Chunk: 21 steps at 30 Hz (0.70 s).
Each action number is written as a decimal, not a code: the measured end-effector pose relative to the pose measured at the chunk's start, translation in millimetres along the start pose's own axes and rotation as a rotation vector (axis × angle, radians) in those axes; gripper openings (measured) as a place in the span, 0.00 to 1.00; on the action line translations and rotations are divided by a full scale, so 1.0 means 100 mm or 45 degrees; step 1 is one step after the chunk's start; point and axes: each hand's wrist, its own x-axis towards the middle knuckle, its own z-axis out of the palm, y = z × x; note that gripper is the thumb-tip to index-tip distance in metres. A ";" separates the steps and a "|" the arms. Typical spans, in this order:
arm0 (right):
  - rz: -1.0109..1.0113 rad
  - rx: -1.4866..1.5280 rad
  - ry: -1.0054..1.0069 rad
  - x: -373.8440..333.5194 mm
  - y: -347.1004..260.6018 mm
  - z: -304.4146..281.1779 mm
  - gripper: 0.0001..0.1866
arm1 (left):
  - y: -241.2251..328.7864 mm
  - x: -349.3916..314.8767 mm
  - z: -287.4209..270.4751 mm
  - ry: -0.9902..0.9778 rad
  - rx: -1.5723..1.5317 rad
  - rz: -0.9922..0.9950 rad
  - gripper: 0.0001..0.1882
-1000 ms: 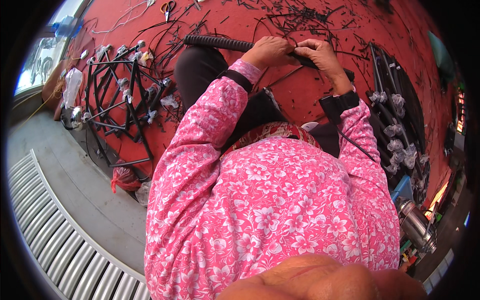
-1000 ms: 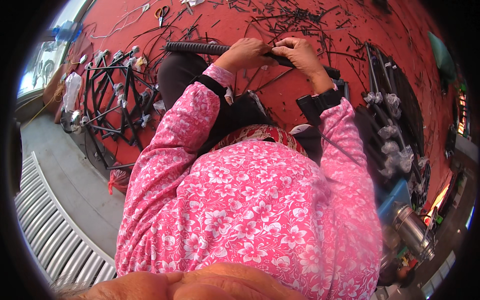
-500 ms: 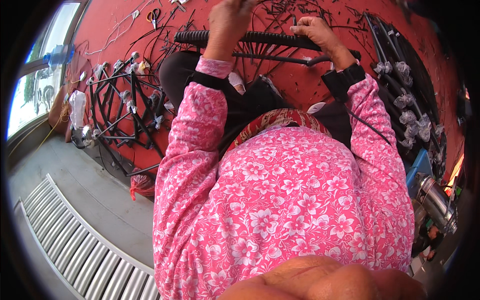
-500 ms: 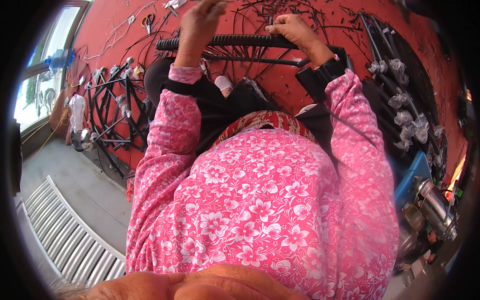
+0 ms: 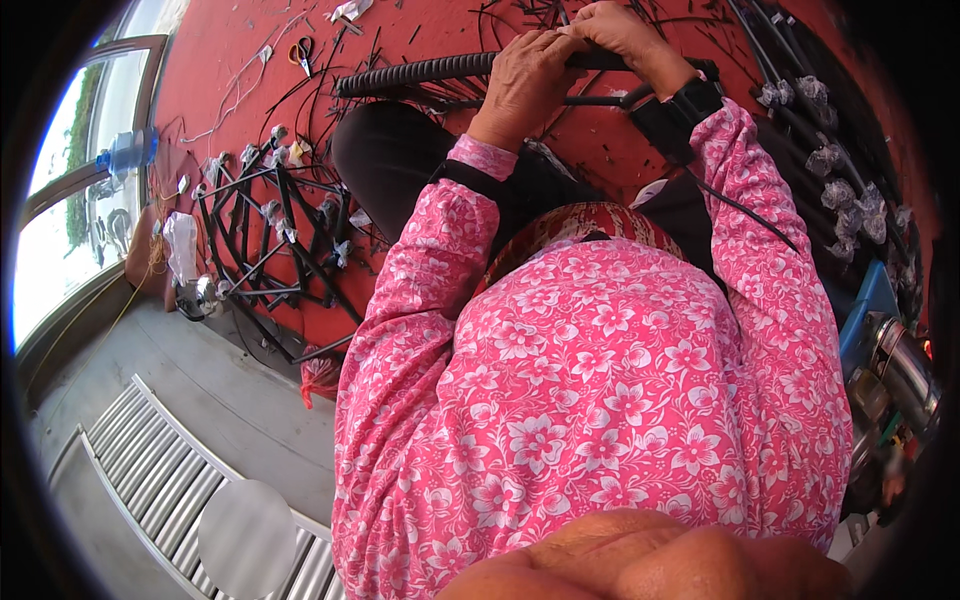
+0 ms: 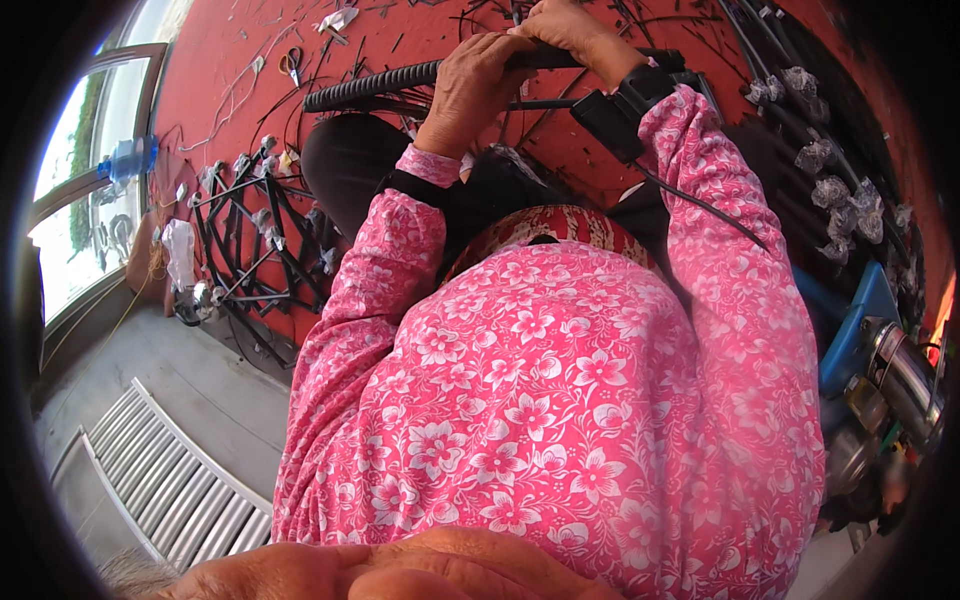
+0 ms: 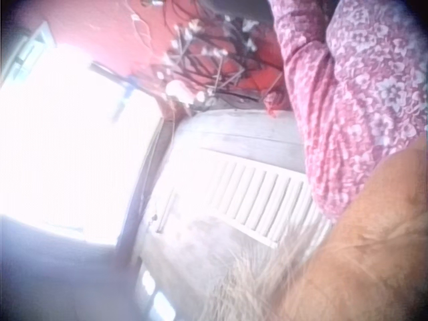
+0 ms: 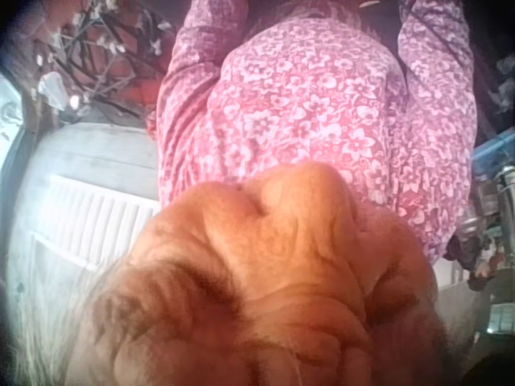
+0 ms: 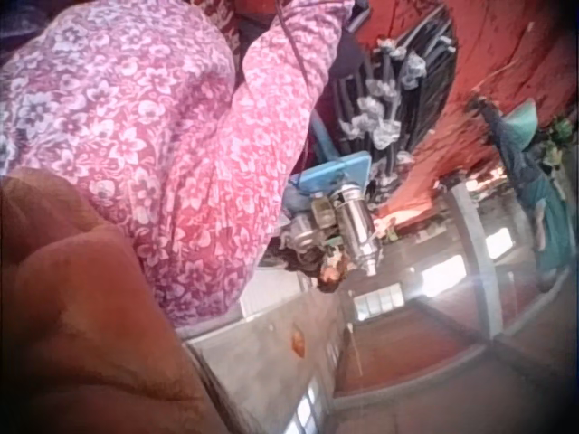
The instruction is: The person sits on the floor and assembles a black metal chair frame by hand, threading and securing thin black strips into the frame's slots. The person repeatedly adjusts the strips and repositions the frame to continue the assembly.
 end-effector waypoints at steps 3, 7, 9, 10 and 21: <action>0.029 -0.024 -0.003 0.04 -0.04 0.08 0.09 | -0.03 0.04 0.01 -0.071 -0.021 -0.019 0.16; -0.097 0.164 0.506 -0.22 -0.32 0.16 0.11 | -0.06 0.08 -0.02 -0.138 -0.082 -0.086 0.18; -0.402 0.279 0.476 -0.56 -0.43 0.11 0.14 | -0.09 0.11 -0.02 -0.182 -0.147 -0.169 0.17; -0.562 0.334 0.431 -0.76 -0.43 0.10 0.15 | -0.10 0.11 -0.01 -0.200 -0.179 -0.216 0.16; -0.085 -0.171 0.252 -1.15 0.25 0.64 0.18 | -0.26 0.14 -0.02 -0.473 -0.274 -0.276 0.20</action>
